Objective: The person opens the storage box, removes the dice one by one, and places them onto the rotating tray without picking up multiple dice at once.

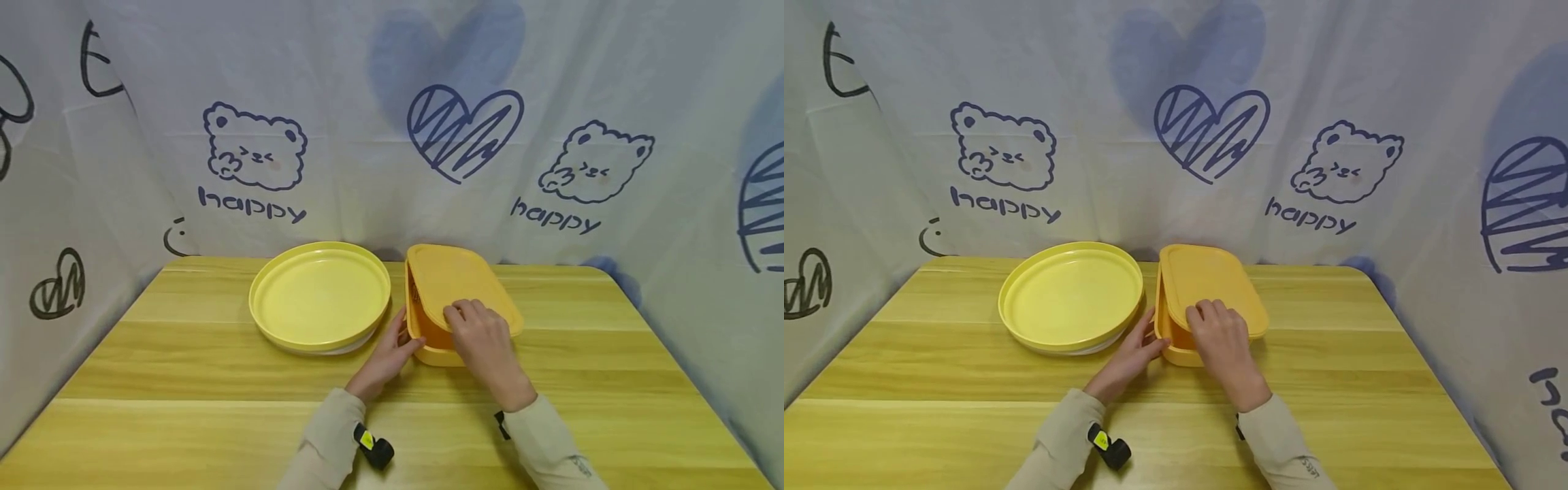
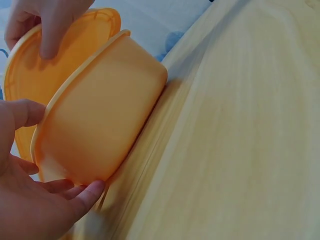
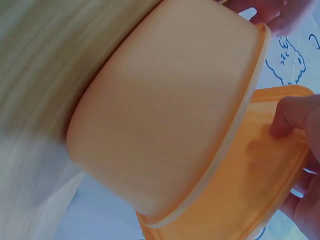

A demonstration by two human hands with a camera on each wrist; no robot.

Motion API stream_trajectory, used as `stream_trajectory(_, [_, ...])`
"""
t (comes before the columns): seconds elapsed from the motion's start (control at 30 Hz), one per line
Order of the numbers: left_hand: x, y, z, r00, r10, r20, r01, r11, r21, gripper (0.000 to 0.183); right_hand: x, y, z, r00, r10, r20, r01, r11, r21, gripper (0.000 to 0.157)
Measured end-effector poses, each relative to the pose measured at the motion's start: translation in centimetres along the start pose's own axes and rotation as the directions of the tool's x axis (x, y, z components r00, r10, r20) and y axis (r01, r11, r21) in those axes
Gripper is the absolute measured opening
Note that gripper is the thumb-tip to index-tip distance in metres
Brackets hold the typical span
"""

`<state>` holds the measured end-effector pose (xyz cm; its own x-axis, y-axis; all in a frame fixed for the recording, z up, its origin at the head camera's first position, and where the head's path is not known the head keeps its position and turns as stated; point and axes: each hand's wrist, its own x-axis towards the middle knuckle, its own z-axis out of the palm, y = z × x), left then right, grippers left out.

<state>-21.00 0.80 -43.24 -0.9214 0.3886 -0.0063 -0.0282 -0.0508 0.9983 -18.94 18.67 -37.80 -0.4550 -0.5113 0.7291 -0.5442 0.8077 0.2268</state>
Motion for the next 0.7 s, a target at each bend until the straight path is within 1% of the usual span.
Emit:
stream_trajectory(0.1, [0.1, -0.1, 0.1, 1.0, 0.006, -0.004, -0.006, 1.0, -0.01, 0.074, -0.1, 0.3, 0.0, 0.997, 0.044, -0.069, -0.044, 0.999, 0.008, 0.022])
stream_trajectory(0.23, [0.2, -0.3, 0.1, 1.0, 0.016, -0.004, -0.017, 1.0, -0.019, 0.075, 0.0, 0.8, -0.1, 0.984, 0.099, -0.147, -0.096, 0.995, 0.027, 0.023])
stream_trajectory(0.33, [0.3, -0.4, 0.1, 1.0, 0.012, -0.007, -0.012, 1.0, -0.019, 0.075, -0.1, 1.2, -0.3, 0.97, 0.157, -0.183, -0.147, 0.987, 0.067, 0.022])
stream_trajectory(0.43, [0.3, -0.4, 0.1, 1.0, -0.003, -0.013, 0.003, 1.0, -0.015, 0.074, -0.2, 1.7, -0.6, 0.951, 0.226, -0.21, -0.208, 0.972, 0.105, 0.02])
stream_trajectory(0.5, [0.3, -0.4, 0.1, 1.0, -0.009, -0.017, 0.009, 1.0, -0.006, 0.074, -0.2, 2.1, -0.9, 0.93, 0.279, -0.241, -0.254, 0.959, 0.128, 0.02])
stream_trajectory(0.57, [0.3, -0.5, 0.1, 1.0, -0.02, -0.023, 0.02, 1.0, -0.002, 0.074, -0.1, 2.5, -1.2, 0.901, 0.334, -0.277, -0.303, 0.941, 0.15, 0.019])
stream_trajectory(0.63, [0.3, -0.5, 0.0, 0.999, -0.029, -0.028, 0.029, 1.0, 0.002, 0.074, -0.1, 3.0, -1.5, 0.861, 0.405, -0.308, -0.367, 0.913, 0.176, 0.017])
stream_trajectory(0.67, [0.3, -0.5, 0.0, 0.999, -0.032, -0.031, 0.032, 0.999, 0.002, 0.073, -0.1, 3.2, -1.6, 0.836, 0.443, -0.324, -0.401, 0.896, 0.191, 0.016])
stream_trajectory(0.7, [0.2, -0.5, 0.0, 0.999, -0.037, -0.033, 0.037, 0.999, -0.001, 0.073, -0.2, 3.4, -1.7, 0.804, 0.488, -0.339, -0.44, 0.873, 0.213, 0.015])
